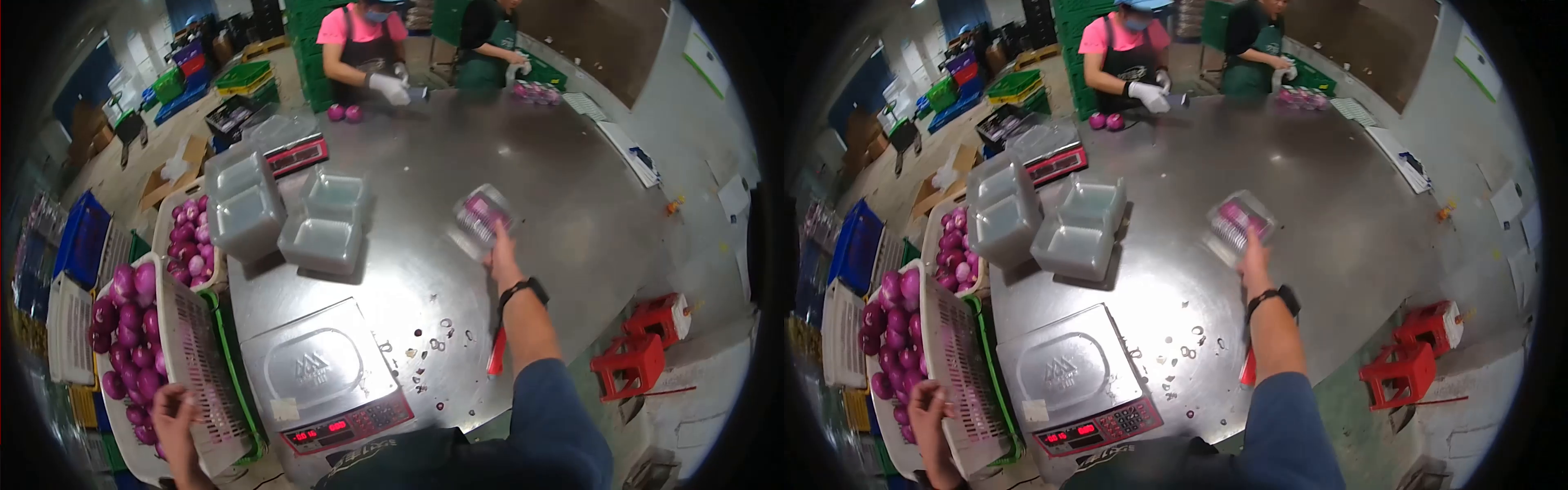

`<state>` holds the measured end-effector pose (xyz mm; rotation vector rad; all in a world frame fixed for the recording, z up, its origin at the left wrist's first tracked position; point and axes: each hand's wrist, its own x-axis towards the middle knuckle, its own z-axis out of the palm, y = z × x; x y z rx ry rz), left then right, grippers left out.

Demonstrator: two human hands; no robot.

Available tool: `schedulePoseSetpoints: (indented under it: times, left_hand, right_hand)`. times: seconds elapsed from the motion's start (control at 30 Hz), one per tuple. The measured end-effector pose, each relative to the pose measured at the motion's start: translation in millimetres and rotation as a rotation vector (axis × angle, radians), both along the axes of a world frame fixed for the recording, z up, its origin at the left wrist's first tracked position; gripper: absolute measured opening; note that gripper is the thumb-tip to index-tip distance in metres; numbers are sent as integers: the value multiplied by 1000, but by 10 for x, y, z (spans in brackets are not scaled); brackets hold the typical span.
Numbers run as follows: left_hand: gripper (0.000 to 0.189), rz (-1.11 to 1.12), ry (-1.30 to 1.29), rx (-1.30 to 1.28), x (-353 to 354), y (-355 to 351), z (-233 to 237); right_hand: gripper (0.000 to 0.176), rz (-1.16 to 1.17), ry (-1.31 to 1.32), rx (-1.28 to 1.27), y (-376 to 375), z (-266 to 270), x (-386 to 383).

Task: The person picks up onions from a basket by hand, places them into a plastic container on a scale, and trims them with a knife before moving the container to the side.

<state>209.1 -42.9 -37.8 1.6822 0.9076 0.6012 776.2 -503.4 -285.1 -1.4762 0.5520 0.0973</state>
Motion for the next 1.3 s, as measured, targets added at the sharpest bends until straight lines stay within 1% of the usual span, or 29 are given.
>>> schedulePoseSetpoints:
  times: [0.03, 0.07, 0.1, 0.13, 0.17, 0.2, 0.27, 0.3, 0.37, 0.43, 0.47, 0.5, 0.53, 0.6, 0.67, 0.73, 0.77, 0.8, 0.87, 0.9, 0.97, 1.0, 1.07, 1.1, 1.13, 1.2, 1.23, 1.27, 1.3]
  left_hand:
    - [23, 86, -10, 44, -186, 177, 56]
    - [24, 110, -8, 42, -383, 348, 154]
    - [26, 186, 54, 93, -589, 519, 224]
    - [25, 227, 102, 147, -785, 701, 286]
    - [25, 263, 137, 254, -1034, 1011, 237]
    - [25, 301, 175, 360, -1278, 1195, 186]
    - [24, 396, 306, 362, -1306, 1219, 414]
    - [24, 404, 378, 350, -1376, 1310, 470]
    - [24, 350, 402, 460, -1397, 1458, 461]
    - [32, 325, 415, 379, -1343, 1544, 421]
    - [32, 291, 427, 349, -1394, 1659, 339]
    - [32, 279, 360, 178, -1510, 1853, 172]
    - [38, 275, 406, 184, -1535, 1952, 41]
    - [47, 270, 614, 366, -1560, 2168, -188]
    - [57, 305, 637, 366, -1428, 2198, -299]
    - [65, 211, 615, 514, -1442, 2440, -717]
    - [74, 186, 614, 588, -1377, 2466, -836]
    - [78, 180, 646, 614, -1317, 2492, -941]
    - [78, 241, 752, 561, -1132, 2428, -1006]
    - [78, 235, 745, 556, -1073, 2407, -1036]
    - [76, 278, 841, 625, -1019, 2392, -1091]
    - [76, 274, 835, 615, -1030, 2425, -1129]
    - [73, 255, 687, 643, -1095, 2534, -1217]
    - [69, 258, 620, 724, -1154, 2624, -1326]
    - [69, 253, 617, 721, -1194, 2658, -1320]
    - [65, 314, 194, 123, -1252, 2716, -1249]
    - [54, 309, 31, -170, -1264, 2676, -1061]
    - [54, 307, 27, -170, -1300, 2613, -949]
    - [49, 230, -219, -418, -1344, 2537, -863]
  right_hand:
    - [68, 50, -193, -276, 115, 29, 158]
    - [66, 102, -395, -546, 265, 60, 234]
    - [66, 130, -391, -541, 483, 156, 203]
    - [58, 266, -385, -518, 758, 372, 78]
    - [51, 400, -381, -496, 1021, 592, -87]
    - [51, 431, -383, -495, 1334, 763, -326]
    - [38, 653, -593, -472, 1894, 1055, -826]
    - [38, 690, -602, -458, 2079, 1129, -965]
    - [32, 811, -909, -564, 2685, 1153, -1297]
    - [33, 889, -1179, -694, 3148, 945, -1357]
    - [36, 969, -1165, -774, 3328, 816, -1342]
    - [40, 1036, -1144, -868, 3473, 676, -1366]
    - [46, 1124, -1023, -1009, 3531, 788, -1482]
    - [43, 1091, -857, -1148, 3611, 700, -1477]
    - [43, 1024, -911, -1173, 3616, 609, -1509]
    - [43, 1001, -873, -1137, 3606, 561, -1466]
    - [44, 975, -827, -1100, 3608, 552, -1438]
    - [44, 977, -823, -1110, 3608, 537, -1415]
    - [43, 870, -745, -1166, 3619, 499, -1350]
    - [43, 866, -744, -1177, 3588, 479, -1268]
    - [39, 540, -894, -929, 3577, 548, -1190]
    - [39, 541, -897, -942, 3519, 587, -1162]
    - [35, 445, -976, -604, 3499, 1160, -1623]
    - [33, 549, -1027, -638, 3420, 1288, -1855]
    - [31, 652, -1076, -668, 3282, 1354, -2128]
    - [20, 909, -1117, -837, 2968, 1371, -2781]
    - [16, 1020, -1213, -883, 2796, 1241, -3046]
    - [10, 1151, -1150, -875, 2696, 1267, -3396]
    - [9, 1282, -1159, -909, 2636, 1316, -3699]
